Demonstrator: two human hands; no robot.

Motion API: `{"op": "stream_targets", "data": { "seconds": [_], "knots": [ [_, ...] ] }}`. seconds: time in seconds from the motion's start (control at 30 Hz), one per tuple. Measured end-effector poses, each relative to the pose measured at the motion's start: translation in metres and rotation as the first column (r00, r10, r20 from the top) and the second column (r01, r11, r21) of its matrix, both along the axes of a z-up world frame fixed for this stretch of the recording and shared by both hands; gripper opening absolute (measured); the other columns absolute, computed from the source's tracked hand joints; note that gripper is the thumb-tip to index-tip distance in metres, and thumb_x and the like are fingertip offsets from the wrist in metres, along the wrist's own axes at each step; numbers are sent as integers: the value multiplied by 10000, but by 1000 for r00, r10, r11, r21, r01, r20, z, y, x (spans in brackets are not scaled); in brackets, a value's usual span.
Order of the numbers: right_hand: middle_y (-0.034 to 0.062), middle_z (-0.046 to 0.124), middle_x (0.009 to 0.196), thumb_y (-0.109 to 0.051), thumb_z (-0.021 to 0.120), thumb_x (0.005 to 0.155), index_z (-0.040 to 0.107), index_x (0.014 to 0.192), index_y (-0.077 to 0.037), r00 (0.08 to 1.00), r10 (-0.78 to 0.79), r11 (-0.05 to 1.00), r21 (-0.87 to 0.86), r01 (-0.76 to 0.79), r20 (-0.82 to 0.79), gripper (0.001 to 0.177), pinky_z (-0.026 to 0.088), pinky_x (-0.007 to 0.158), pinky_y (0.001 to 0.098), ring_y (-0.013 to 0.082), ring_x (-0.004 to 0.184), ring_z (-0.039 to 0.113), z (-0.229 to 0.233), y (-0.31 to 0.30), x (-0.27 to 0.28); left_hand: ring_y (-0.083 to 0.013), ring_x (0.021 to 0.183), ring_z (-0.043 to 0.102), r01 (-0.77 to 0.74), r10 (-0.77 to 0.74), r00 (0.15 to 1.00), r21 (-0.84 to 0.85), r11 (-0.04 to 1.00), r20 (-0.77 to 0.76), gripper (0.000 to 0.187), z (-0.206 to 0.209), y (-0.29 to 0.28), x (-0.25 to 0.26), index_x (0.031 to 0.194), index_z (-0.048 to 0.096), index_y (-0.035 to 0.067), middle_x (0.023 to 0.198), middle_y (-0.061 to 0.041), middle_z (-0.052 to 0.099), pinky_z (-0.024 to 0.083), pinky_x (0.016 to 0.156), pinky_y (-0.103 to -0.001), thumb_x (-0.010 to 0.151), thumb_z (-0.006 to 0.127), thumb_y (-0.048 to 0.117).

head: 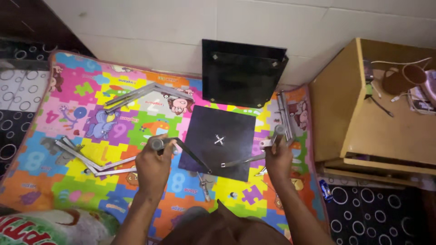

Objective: The person assembles a small table by attaching metal legs to a black tabletop using a wrench. They position the legs, insert bolts, and tighten them while sitting on a colorful foam play mat.

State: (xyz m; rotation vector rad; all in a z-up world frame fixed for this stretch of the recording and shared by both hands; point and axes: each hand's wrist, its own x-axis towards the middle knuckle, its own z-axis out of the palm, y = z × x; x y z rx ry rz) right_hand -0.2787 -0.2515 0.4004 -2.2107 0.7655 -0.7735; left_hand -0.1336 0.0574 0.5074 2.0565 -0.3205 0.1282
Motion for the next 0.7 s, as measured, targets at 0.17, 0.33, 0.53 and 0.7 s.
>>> {"op": "stream_targets", "data": {
  "seconds": [0.17,0.33,0.53,0.7],
  "knots": [
    [200,643,820,-59,701,961,621,1182,-35,985,-153,985,73,158,-77,236,533,712,437,369,762,648,-1,23,27,-229,777,749,-29,23,994,52,998,107,257,-10,44,37,1068,681,-11,892,-163,748,577,691,-347,922,772,179],
    [167,667,796,-112,737,897,595,1100,-2,963,-255,967,-29,254,-87,271,526,659,432,303,749,689,-5,30,21,-216,688,757,-54,57,996,43,998,-72,221,-13,64,58,998,659,5,798,-129,751,571,631,-356,917,763,182],
    [191,715,857,-149,764,893,637,1117,-11,942,-327,944,-67,323,-70,291,566,710,447,326,817,740,-20,31,7,-213,744,762,-26,26,999,0,1000,31,233,-23,77,53,1042,640,-1,825,-119,757,575,647,-346,928,748,171],
    [202,720,896,-97,743,858,626,1142,5,943,-326,945,-2,326,-71,324,564,705,461,354,810,738,-32,26,8,-266,728,747,-98,98,995,45,994,12,230,-29,90,46,995,650,-8,807,-162,732,569,667,-378,910,769,170]
  ]
}}
